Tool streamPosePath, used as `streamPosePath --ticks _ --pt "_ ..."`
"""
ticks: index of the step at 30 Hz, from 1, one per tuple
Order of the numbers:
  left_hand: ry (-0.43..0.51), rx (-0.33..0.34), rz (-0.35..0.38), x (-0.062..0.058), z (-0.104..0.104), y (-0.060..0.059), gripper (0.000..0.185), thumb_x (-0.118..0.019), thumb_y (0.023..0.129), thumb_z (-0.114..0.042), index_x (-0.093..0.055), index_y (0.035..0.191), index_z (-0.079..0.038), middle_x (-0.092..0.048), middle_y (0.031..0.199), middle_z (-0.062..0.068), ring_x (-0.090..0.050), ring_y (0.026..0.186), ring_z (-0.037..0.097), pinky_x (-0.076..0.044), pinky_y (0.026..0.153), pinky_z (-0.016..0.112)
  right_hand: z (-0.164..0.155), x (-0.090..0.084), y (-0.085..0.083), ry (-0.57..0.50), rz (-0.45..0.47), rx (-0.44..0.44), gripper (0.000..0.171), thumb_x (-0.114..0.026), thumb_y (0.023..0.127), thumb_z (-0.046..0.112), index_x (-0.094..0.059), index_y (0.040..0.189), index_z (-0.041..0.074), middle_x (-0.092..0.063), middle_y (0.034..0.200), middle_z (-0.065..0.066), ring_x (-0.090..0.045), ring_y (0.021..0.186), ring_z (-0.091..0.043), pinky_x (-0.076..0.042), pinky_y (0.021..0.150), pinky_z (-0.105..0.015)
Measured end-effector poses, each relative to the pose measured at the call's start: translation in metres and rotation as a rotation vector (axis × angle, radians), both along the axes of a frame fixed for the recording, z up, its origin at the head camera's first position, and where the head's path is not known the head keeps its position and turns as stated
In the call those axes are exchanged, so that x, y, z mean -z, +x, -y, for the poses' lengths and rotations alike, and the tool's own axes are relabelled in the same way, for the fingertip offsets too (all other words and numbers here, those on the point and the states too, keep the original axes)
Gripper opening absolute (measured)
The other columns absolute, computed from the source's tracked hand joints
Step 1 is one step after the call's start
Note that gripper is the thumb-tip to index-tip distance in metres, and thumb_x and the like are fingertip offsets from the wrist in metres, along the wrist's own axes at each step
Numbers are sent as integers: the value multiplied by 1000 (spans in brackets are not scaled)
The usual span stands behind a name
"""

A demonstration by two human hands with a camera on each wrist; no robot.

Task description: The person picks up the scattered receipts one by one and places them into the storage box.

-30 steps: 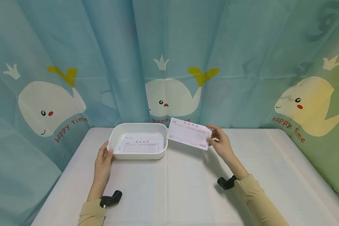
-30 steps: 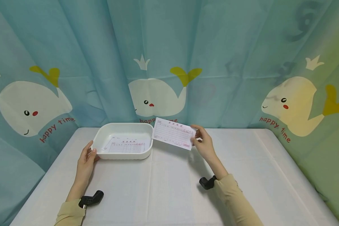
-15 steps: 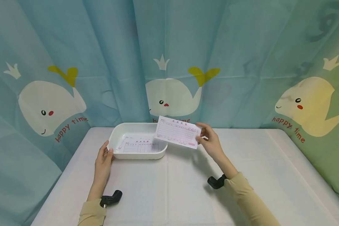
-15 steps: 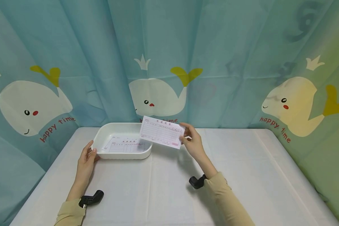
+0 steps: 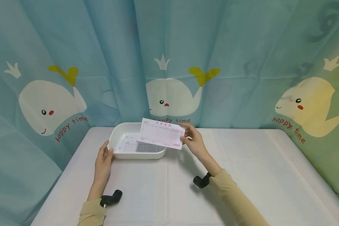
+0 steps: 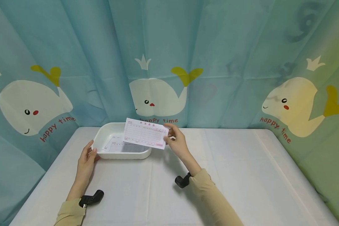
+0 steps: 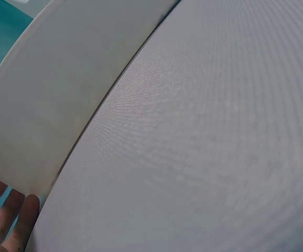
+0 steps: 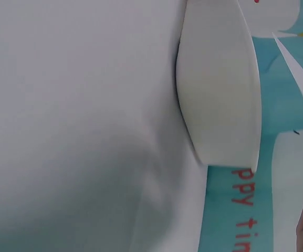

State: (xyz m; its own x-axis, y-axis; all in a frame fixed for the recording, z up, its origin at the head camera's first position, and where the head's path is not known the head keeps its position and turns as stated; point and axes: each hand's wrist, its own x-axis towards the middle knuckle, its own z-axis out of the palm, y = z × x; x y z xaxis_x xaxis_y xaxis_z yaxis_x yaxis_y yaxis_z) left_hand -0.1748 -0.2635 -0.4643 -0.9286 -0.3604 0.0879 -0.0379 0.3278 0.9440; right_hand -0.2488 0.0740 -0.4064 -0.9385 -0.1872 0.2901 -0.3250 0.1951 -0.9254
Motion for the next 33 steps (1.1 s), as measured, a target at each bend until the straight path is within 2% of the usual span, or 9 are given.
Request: streamPosePath --ticks 7,15,24,33 --pt "-7 3 6 0 1 0 55 -39 102 -41 -24 153 -25 -34 155 12 -42 137 30 -35 79 -9 22 0 -6 21 8 -20 49 -58 86 -11 -53 132 6 -58 98 -20 -51 80 -15 -51 62 -18" --pt "9 4 -3 1 1 0 55 -41 102 -40 -25 153 -25 -34 155 12 -42 138 30 -37 81 -8 44 0 -13 30 34 -51 48 -59 86 -11 -55 131 6 -55 96 -20 -52 80 -17 -55 64 -24" --pt "-8 1 4 2 1 0 55 -40 102 -41 -24 153 -25 -34 155 12 -43 137 30 -36 79 -8 66 -3 -14 105 30 -53 46 -61 85 -10 -57 127 8 -51 93 -12 -54 81 -16 -56 62 -23" --pt "-1 1 4 0 0 0 56 -40 102 -42 -24 153 -26 -33 156 11 -42 138 30 -36 79 -8 78 -3 -16 192 45 -45 47 -62 85 -10 -56 128 8 -53 96 -14 -53 83 -18 -57 64 -22"
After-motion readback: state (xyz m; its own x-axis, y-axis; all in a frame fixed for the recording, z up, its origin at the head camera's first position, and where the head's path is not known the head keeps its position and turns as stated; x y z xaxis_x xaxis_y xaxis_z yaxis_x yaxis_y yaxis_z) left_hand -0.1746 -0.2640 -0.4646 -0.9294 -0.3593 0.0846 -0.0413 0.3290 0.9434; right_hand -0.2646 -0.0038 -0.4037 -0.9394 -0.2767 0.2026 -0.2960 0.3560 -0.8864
